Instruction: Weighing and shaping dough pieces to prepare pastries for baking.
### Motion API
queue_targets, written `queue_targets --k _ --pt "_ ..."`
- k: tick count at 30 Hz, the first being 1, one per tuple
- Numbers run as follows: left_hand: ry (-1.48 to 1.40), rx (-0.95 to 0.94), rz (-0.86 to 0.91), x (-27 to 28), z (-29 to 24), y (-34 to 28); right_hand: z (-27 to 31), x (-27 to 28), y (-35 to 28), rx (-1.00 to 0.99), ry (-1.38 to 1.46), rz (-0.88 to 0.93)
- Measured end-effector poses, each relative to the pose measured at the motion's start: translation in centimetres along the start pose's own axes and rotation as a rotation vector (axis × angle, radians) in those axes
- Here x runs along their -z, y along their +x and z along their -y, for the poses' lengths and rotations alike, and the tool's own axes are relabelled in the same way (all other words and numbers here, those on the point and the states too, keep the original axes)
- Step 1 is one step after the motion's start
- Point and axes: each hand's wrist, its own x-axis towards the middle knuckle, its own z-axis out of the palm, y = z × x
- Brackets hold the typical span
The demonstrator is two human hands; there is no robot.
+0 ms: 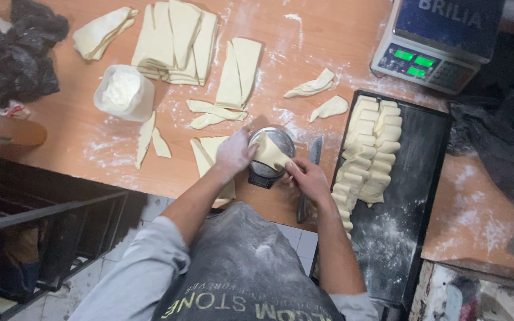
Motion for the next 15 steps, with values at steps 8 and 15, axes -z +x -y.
queue_targets --k 8,15 --pt "-0.003 0.256 -0.183 4.4 11.1 -10.6 -3.8 -1.1 0.6 -0.084 -0.821 -0.077" --pt "-0.044 0.311 -0.139 1.8 18.6 -15.8 -7.8 -6.1 -6.5 -0.176 -0.76 0.115"
